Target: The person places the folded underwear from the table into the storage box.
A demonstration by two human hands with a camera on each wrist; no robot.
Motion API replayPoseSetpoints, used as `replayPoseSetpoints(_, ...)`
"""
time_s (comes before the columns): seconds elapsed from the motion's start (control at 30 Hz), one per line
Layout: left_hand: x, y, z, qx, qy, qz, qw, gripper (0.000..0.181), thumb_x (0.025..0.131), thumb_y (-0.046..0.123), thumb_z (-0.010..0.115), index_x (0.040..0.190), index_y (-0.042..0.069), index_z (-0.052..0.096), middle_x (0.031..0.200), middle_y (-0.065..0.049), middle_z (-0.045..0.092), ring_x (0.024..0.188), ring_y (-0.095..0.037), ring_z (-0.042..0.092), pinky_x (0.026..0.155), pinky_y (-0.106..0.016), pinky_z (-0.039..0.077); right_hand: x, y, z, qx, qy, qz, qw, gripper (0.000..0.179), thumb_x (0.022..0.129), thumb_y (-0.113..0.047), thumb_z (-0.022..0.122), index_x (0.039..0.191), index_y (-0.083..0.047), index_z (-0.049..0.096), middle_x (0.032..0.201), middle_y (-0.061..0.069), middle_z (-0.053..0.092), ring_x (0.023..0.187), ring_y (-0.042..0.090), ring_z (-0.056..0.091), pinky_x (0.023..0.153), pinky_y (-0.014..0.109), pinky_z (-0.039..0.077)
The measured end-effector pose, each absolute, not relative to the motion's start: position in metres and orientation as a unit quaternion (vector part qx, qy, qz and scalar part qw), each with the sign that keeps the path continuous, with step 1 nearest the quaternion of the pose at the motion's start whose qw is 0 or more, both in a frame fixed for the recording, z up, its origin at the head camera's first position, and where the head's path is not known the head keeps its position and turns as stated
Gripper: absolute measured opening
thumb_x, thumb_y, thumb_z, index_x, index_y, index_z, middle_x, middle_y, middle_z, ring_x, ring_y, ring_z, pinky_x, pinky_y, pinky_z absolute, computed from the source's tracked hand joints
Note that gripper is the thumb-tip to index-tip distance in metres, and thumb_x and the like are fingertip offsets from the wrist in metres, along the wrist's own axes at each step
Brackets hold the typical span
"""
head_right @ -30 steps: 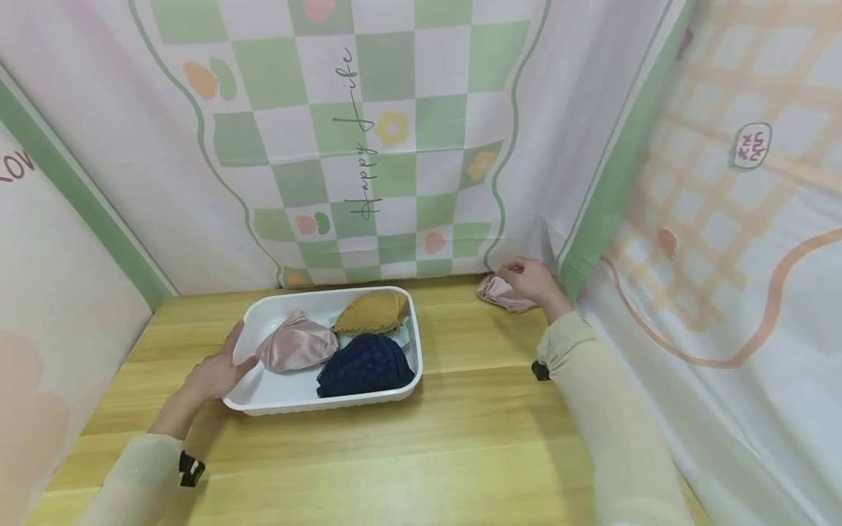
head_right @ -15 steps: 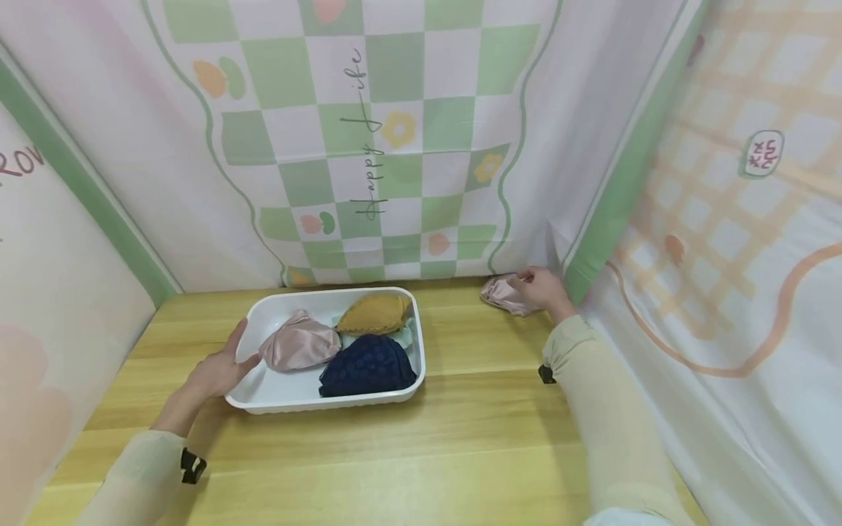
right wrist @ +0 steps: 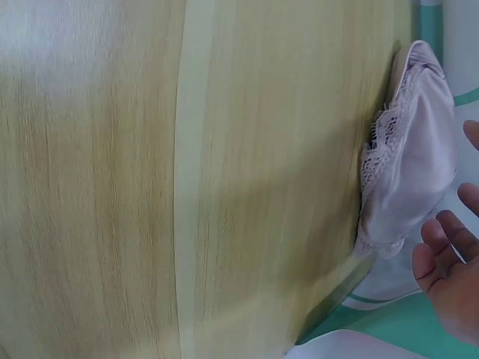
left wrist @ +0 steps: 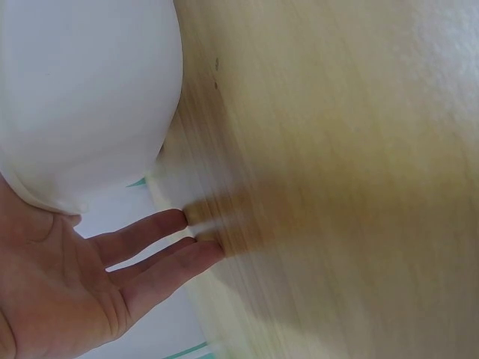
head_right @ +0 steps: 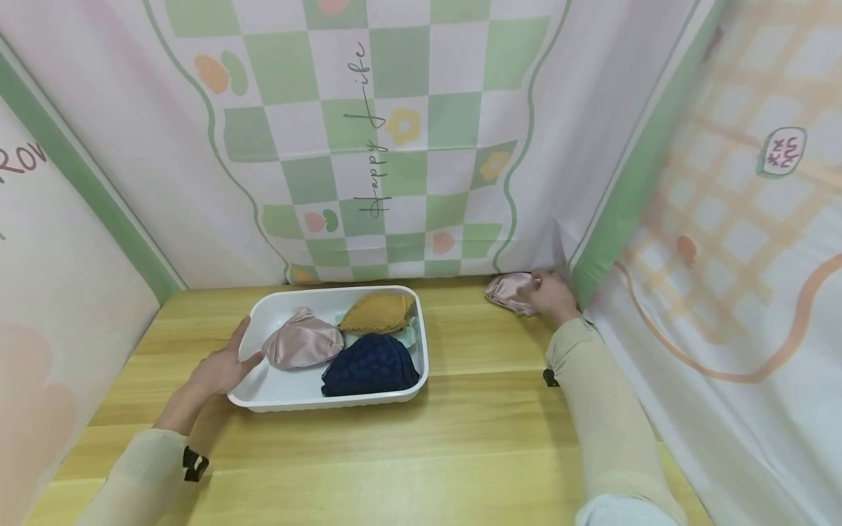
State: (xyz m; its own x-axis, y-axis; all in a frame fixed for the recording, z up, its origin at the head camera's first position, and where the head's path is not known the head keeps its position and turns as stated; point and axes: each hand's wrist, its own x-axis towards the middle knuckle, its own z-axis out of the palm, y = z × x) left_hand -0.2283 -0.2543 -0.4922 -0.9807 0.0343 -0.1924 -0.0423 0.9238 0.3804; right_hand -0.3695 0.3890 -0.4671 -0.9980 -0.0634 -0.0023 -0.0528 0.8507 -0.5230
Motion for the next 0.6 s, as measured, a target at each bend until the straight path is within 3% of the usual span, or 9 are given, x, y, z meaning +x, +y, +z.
replayPoseSetpoints(0.13, -0.228, -0.253, -0.491, -0.005, 0.976, 0.194, 0.096, 0.090, 0.102, 0.055, 0.040, 0.160, 0.012, -0.014, 0.135, -0.038, 0.054, 0.101, -0.052, 0.065, 0.082, -0.061, 0.052, -0.370, 0.393, -0.471, -0.028, 0.968, -0.251, 0.003, 0.073, 0.101, -0.041, 0.054, 0.150, 0.007, 0.032, 0.144, 0.037, 0.042, 0.130, 0.056, 0.040, 0.111, 0.067, 0.030)
replayPoseSetpoints(0.3, -0.229, -0.253, -0.490, -0.006, 0.976, 0.195, 0.097, 0.090, 0.102, 0.056, 0.039, 0.159, 0.013, -0.015, 0.136, -0.039, 0.053, 0.103, -0.053, 0.064, 0.083, -0.062, 0.052, -0.374, 0.399, -0.472, -0.031, 0.977, -0.212, -0.021, 0.071, 0.097, -0.041, 0.060, 0.148, 0.003, 0.037, 0.146, 0.036, 0.040, 0.135, 0.058, 0.030, 0.112, 0.069, 0.023)
replayPoseSetpoints(0.6, -0.231, -0.252, -0.491, -0.004, 0.977, 0.194, 0.091, 0.090, 0.102, 0.057, 0.040, 0.160, 0.015, -0.014, 0.138, -0.038, 0.050, 0.104, -0.054, 0.064, 0.083, -0.063, 0.052, -0.380, 0.397, -0.476, -0.035, 0.981, -0.190, -0.019, 0.081, 0.088, -0.038, 0.070, 0.146, 0.008, 0.037, 0.142, 0.041, 0.041, 0.129, 0.059, 0.037, 0.112, 0.067, 0.027)
